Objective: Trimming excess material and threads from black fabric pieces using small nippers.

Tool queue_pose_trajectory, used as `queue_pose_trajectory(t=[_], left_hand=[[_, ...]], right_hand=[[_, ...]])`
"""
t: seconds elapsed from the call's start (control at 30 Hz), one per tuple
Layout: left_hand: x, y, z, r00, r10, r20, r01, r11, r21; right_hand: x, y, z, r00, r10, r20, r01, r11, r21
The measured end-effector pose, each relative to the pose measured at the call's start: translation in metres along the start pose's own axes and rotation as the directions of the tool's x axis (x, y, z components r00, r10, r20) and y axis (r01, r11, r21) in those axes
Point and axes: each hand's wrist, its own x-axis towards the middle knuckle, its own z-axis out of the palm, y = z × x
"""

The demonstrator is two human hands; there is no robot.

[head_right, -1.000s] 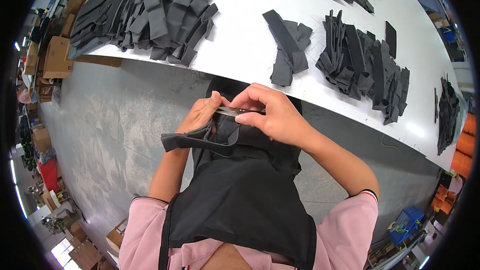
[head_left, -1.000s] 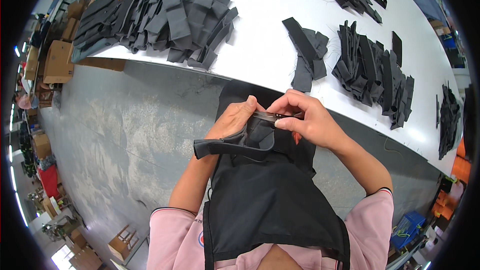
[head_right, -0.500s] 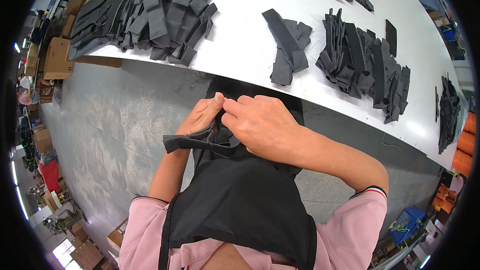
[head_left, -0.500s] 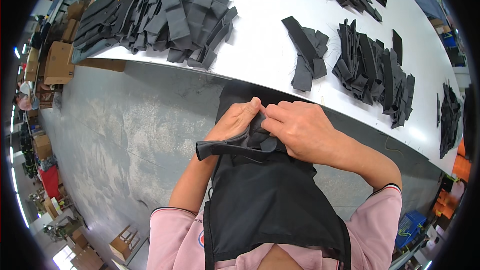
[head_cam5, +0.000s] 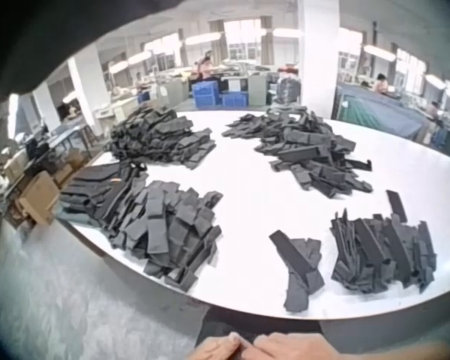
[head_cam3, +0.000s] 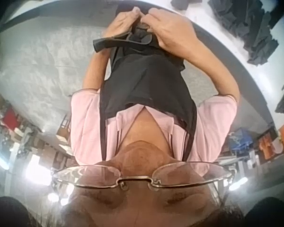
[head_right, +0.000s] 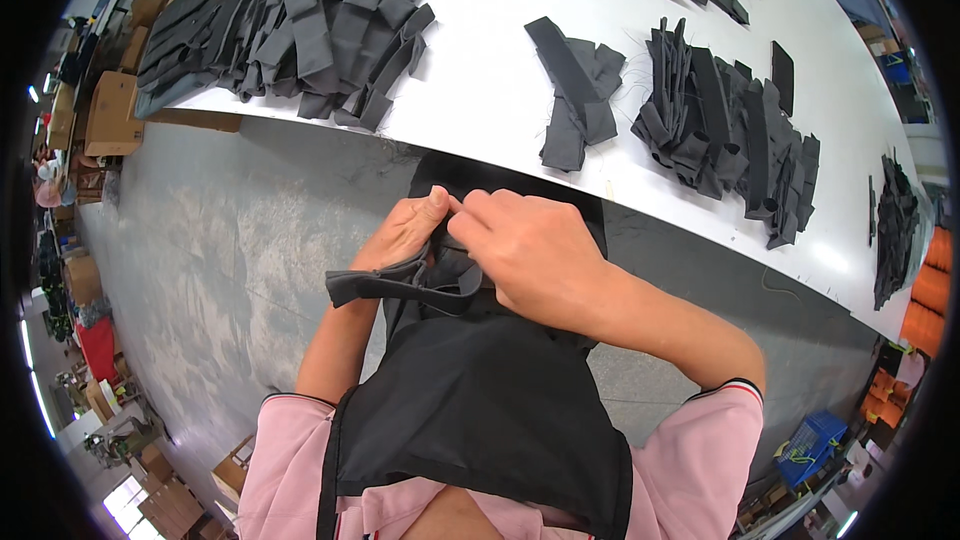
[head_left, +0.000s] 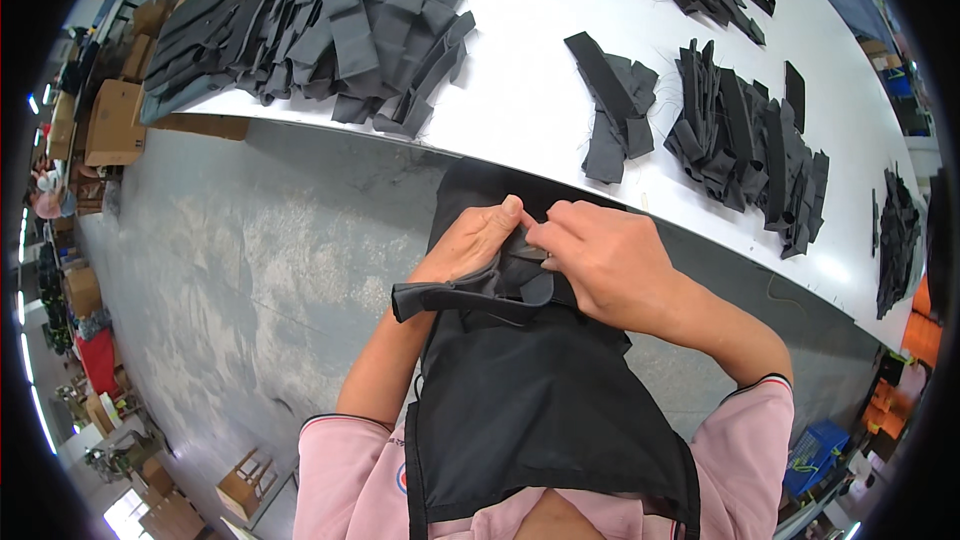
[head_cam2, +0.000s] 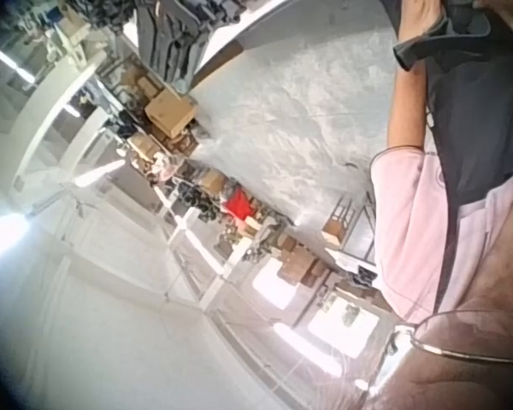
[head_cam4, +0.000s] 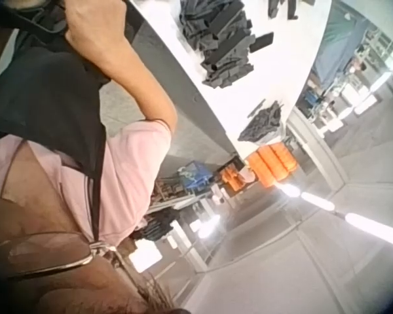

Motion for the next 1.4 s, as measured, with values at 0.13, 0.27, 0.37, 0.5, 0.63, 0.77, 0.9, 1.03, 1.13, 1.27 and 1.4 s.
queue_pose_trajectory(t=[0.13, 0.27, 0.37, 0.5, 0.63, 0.77, 0.9, 1.03, 1.13, 1.27, 1.4], left_hand=[[0.002, -0.006, -0.003, 1.000, 0.004, 0.000, -0.004, 1.000, 0.013], [0.006, -0.021, 0.000, 0.989, 0.045, -0.141, -0.048, 0.999, -0.018], [0.016, -0.022, 0.013, 0.988, 0.039, -0.150, -0.062, 0.985, -0.159], [0.017, -0.026, 0.024, 0.952, 0.151, -0.267, -0.221, 0.942, -0.253], [0.008, -0.032, 0.032, 0.982, -0.045, -0.183, -0.017, 0.946, -0.323], [0.007, -0.035, 0.040, 0.959, -0.037, -0.280, -0.099, 0.884, -0.457], [0.004, -0.039, 0.041, 0.908, 0.043, -0.417, -0.212, 0.906, -0.367], [0.005, -0.035, 0.043, 0.880, 0.064, -0.470, -0.259, 0.895, -0.363], [0.005, -0.033, 0.044, 0.888, 0.069, -0.456, -0.249, 0.904, -0.348], [0.005, -0.031, 0.045, 0.867, 0.101, -0.489, -0.256, 0.930, -0.263], [0.003, -0.030, 0.045, 0.861, 0.082, -0.502, -0.251, 0.927, -0.278]], right_hand=[[-0.011, 0.014, 0.007, 0.973, 0.229, -0.028, -0.217, 0.950, 0.226], [-0.022, 0.005, 0.008, 0.918, 0.397, -0.030, -0.334, 0.810, 0.481], [-0.032, 0.012, 0.052, 0.921, 0.376, -0.102, -0.274, 0.810, 0.518], [-0.029, 0.027, 0.057, 0.823, 0.513, -0.242, -0.310, 0.764, 0.566], [-0.013, 0.031, 0.060, 0.757, 0.626, -0.187, -0.314, 0.600, 0.736], [-0.012, 0.046, 0.076, 0.753, 0.653, 0.075, -0.333, 0.279, 0.901], [-0.019, 0.002, 0.043, 0.768, 0.576, -0.281, -0.411, 0.779, 0.474], [-0.035, -0.006, 0.041, 0.842, 0.383, -0.379, -0.383, 0.920, 0.080], [-0.029, -0.009, 0.032, 0.875, 0.363, -0.321, -0.388, 0.922, -0.013], [-0.022, -0.009, 0.036, 0.889, 0.296, -0.348, -0.345, 0.935, -0.085], [-0.022, -0.009, 0.039, 0.912, 0.276, -0.304, -0.331, 0.932, -0.148]])
